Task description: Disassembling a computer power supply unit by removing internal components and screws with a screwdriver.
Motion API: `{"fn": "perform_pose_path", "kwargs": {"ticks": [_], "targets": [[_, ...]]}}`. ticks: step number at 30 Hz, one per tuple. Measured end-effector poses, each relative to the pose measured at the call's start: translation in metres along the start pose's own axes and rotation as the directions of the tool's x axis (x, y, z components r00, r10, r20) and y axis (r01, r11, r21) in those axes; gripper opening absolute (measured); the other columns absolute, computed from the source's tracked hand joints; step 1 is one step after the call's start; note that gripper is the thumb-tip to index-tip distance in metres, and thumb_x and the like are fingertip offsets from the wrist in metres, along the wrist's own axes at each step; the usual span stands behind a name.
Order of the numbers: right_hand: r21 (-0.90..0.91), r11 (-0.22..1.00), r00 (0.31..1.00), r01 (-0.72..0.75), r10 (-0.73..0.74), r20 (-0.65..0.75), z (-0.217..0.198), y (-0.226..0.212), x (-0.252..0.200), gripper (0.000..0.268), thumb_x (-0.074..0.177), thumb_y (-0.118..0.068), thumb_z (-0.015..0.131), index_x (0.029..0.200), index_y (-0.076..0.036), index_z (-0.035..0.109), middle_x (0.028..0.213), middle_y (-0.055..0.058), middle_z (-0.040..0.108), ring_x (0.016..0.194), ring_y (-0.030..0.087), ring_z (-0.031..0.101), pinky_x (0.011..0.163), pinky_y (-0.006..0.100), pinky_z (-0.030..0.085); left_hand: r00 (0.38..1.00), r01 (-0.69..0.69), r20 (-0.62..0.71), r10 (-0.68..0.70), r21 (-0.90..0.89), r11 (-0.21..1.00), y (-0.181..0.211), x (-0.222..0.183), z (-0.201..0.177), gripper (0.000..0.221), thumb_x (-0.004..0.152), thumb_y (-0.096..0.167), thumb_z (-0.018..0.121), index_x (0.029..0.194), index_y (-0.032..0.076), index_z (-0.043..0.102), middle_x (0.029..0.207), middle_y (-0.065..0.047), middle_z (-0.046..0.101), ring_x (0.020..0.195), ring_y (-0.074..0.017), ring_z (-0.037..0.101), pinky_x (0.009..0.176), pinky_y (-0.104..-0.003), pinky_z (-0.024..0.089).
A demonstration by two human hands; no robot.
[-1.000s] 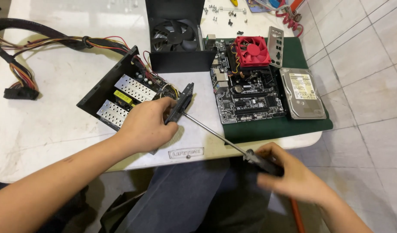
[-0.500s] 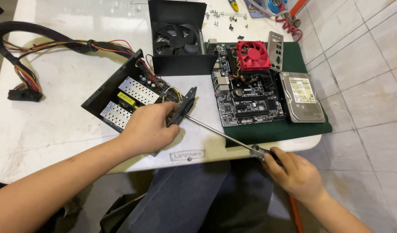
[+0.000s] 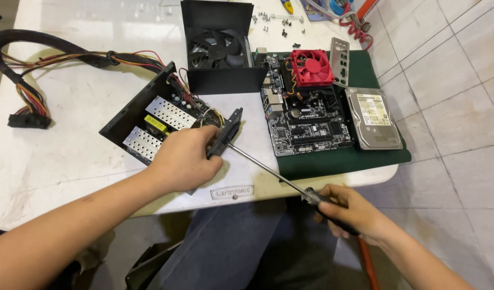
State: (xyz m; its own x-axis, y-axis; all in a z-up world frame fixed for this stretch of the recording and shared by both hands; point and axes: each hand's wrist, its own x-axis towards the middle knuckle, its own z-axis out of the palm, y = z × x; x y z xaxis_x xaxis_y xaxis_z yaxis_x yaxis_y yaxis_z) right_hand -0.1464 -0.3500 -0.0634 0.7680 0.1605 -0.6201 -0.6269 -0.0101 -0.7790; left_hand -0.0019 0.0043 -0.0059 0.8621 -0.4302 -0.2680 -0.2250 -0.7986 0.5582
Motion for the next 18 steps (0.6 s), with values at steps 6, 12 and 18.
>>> {"fn": "perform_pose_path", "kwargs": {"ticks": [6,12,18], "targets": [[-0.686,0.712,0.943,-0.15,-0.107,-0.317,0.023,-0.025,-0.025,0.046,0.075,-0.018,0.087,0.096,-0.018,0.046,0.082,0.002,0.062,0.069,0.015,0.06,0.073,0.028,0.045,0.998,-0.012,-0.056,0.011,-0.023,1.0,0.0,0.002,-0.001,0.054,0.072,0.028,0.06,0.124,0.016,0.069,0.101,-0.012,0.078,0.091,-0.0398,0.071,0.077,-0.05,0.054],[-0.906,-0.424,0.314,-0.024,-0.863,0.396,-0.004,0.01,-0.02,0.034,0.093,-0.031,0.079,0.115,-0.008,0.066,0.111,0.005,0.073,0.083,0.02,0.071,0.067,0.035,0.054,0.999,0.016,-0.032,-0.018,-0.063,0.998,-0.002,0.002,0.001,0.05,0.072,0.029,0.061,0.12,0.019,0.07,0.087,-0.004,0.077,0.075,-0.0316,0.069,0.069,-0.044,0.05],[-0.667,-0.745,0.197,0.006,-0.653,0.732,-0.013,0.003,-0.02,0.018,0.094,-0.001,0.068,0.11,-0.01,0.066,0.101,0.012,0.067,0.079,0.027,0.068,0.061,0.037,0.056,0.999,-0.016,-0.052,0.014,-0.045,0.999,-0.004,0.003,0.004,0.049,0.071,0.03,0.06,0.118,0.018,0.07,0.086,-0.006,0.077,0.079,-0.0349,0.069,0.071,-0.046,0.05]]}}
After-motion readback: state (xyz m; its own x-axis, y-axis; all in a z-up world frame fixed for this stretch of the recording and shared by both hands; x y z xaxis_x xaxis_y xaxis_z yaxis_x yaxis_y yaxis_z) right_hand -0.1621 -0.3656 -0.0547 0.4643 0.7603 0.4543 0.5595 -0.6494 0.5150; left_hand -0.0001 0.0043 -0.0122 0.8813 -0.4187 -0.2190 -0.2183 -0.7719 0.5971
